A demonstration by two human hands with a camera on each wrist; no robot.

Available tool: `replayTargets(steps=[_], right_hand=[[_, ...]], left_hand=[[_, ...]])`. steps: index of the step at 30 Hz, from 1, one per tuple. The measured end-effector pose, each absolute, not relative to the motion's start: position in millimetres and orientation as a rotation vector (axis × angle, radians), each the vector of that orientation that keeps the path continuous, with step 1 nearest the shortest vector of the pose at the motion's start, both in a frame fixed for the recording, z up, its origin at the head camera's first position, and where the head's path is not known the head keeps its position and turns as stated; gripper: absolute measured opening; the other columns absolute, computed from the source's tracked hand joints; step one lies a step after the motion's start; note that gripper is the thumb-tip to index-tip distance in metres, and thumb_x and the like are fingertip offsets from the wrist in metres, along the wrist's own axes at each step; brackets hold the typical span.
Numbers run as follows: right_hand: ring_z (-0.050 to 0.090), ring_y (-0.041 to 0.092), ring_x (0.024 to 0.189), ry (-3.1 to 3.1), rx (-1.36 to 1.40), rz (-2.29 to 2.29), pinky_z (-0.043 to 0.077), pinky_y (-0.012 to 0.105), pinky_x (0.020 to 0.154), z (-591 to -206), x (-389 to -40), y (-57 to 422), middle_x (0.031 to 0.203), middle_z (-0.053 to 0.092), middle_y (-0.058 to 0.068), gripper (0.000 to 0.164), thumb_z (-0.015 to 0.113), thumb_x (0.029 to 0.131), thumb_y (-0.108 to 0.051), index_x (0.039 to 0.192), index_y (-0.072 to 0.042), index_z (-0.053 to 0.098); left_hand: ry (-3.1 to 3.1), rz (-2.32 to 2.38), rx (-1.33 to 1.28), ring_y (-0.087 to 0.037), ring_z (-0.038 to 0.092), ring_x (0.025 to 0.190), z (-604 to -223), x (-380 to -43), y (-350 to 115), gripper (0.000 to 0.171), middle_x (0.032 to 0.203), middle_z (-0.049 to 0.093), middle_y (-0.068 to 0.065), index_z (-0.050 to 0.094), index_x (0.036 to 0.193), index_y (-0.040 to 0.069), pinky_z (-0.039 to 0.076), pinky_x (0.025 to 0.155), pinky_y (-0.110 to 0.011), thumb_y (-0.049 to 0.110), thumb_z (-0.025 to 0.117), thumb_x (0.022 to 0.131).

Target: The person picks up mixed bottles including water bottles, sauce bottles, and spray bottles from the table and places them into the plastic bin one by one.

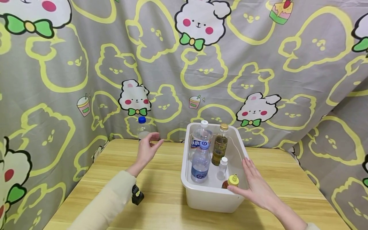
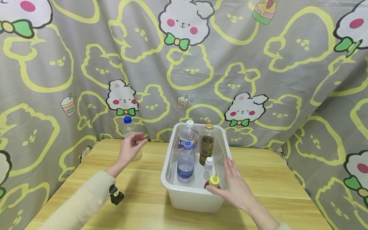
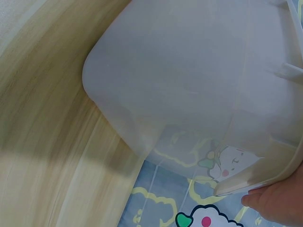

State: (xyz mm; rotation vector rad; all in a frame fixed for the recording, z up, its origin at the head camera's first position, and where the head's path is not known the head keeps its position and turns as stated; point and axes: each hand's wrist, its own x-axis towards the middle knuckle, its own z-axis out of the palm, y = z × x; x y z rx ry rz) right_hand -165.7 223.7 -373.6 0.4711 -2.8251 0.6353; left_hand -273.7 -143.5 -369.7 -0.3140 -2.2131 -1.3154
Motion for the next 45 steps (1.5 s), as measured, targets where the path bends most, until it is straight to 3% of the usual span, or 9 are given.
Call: replayTargets(steps=[11,20,35,45], right_hand=[[0.006,0.033,0.132,-2.819,0.470,0.629,0.022,0.059,0.096,-374,-165,223,0.143,0.012,0.025,0.100,0.064,0.072,-0.054,0.136,0.009,0.019],[0.006,0.033,0.132,-2.816,0.471,0.632,0.022,0.058,0.096,-374,-165,224,0.143,0.012,0.025,0.100,0.064,0.072,-0.054,0.136,0.008,0.019],[0.007,0.034,0.132,-2.816,0.470,0.616,0.023,0.059,0.095,-375,-166,224,0.143,0.013,0.024,0.100,0.063,0.072,-0.055,0.136,0.008,0.020],[0.006,0.033,0.132,-2.821,0.467,0.621,0.022,0.058,0.096,-374,-165,223,0.142,0.013,0.025,0.100,0.063,0.072,-0.055,0.136,0.009,0.020]], left_hand=[[-2.262,-1.253,-0.182,-0.032,0.052,0.096,-371,-281,-174,0.037,0.105,0.054,-0.019,0.056,0.109,-0.002,0.047,0.075,-0.043,0.018,0.067,0.080],[-2.292,-1.182,-0.065,-0.035,0.042,0.106,-366,-291,-190,0.046,0.116,0.046,-0.021,0.050,0.116,-0.004,0.035,0.089,-0.047,0.022,0.065,0.081],[-2.313,-1.241,0.060,-0.033,0.035,0.118,-361,-309,-196,0.063,0.126,0.039,-0.019,0.037,0.128,-0.003,0.030,0.097,-0.044,0.032,0.063,0.082],[-2.293,-1.232,0.112,-0.034,0.036,0.115,-356,-325,-191,0.063,0.124,0.039,-0.021,0.036,0.129,-0.004,0.030,0.097,-0.044,0.028,0.064,0.082]])
